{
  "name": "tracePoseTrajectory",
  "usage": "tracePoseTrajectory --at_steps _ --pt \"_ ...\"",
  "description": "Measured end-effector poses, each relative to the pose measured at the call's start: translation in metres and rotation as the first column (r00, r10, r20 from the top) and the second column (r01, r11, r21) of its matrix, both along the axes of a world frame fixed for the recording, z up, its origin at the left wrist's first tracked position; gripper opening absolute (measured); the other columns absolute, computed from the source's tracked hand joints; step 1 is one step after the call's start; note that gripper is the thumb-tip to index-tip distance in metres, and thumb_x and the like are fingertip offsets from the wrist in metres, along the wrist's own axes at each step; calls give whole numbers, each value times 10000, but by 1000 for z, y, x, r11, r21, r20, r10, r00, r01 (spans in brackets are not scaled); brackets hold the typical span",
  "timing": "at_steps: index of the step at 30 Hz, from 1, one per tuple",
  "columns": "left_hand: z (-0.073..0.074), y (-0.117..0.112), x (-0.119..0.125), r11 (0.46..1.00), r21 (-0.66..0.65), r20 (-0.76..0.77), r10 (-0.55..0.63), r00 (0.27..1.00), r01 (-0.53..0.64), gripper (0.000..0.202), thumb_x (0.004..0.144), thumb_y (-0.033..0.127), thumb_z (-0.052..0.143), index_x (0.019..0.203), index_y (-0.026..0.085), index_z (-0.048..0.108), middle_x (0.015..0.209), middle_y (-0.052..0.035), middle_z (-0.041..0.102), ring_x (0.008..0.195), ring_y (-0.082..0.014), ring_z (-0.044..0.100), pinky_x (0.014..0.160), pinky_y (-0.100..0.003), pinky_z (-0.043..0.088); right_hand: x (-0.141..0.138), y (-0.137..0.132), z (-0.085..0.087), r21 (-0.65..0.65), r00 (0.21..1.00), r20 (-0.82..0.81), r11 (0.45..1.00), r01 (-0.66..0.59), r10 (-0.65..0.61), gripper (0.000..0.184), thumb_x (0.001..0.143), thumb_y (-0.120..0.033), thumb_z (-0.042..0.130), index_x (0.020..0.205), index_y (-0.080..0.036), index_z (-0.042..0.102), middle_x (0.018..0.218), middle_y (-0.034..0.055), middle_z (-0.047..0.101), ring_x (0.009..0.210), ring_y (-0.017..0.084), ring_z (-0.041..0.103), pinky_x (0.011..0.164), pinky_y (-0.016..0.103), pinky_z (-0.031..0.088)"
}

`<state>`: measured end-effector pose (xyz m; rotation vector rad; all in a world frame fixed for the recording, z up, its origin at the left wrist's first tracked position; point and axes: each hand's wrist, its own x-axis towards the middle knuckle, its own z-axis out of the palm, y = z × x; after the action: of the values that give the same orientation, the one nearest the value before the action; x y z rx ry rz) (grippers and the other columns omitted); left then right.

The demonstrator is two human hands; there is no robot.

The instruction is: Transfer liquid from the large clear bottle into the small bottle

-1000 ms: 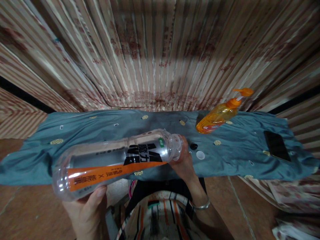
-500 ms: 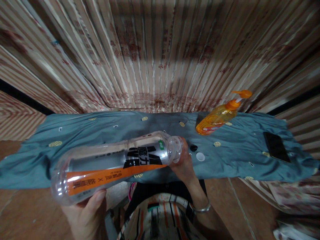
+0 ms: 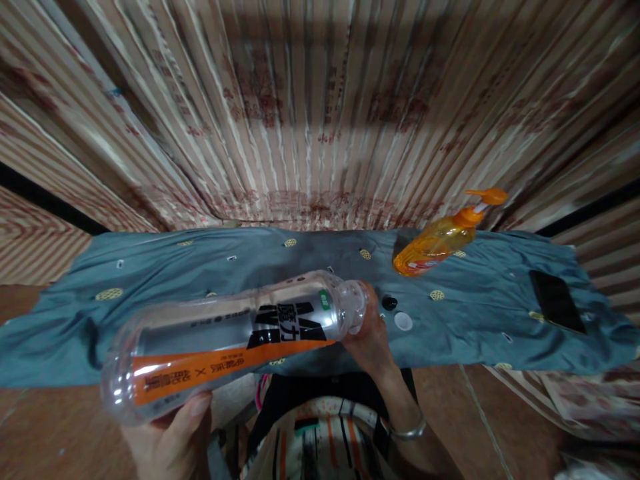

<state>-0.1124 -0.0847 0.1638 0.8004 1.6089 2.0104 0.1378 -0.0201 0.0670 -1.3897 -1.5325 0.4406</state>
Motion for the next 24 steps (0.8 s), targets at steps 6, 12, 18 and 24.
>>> tracePoseTrajectory --at_steps 6,12,18,24 --pt "5 -3 4 1000 -4 25 -21 999 21 515 496 395 1038 930 359 763 842 32 697 722 -189 637 664 -303 650 1 -1 -2 -5 1000 -17 1000 -25 25 892 830 -347 782 1609 -288 351 1426 134 694 1234 361 750 1012 584 661" --pt "11 2 5 999 45 85 4 996 -8 568 404 253 1006 911 293 753 823 66 677 684 -137 636 654 -215 628 2 0 -2 10 1000 -8 1000 -23 23 887 828 -349 790 1604 -289 364 1465 134 669 1274 356 728 1050 590 641" --pt "8 0 6 999 40 68 -4 998 1 552 446 299 1005 958 309 801 855 59 705 715 -147 644 728 -230 642 2 -1 2 12 999 -18 999 -41 41 878 842 -333 785 1604 -289 351 1426 132 692 1240 344 747 1013 546 665" --pt "2 -2 2 999 53 14 0 1000 -1 728 481 305 1008 1178 375 812 1146 48 779 767 -163 686 730 -274 633 3 -1 0 14 1000 6 1000 -21 21 881 837 -389 796 1599 -274 367 1455 150 678 1257 368 739 1027 580 656"
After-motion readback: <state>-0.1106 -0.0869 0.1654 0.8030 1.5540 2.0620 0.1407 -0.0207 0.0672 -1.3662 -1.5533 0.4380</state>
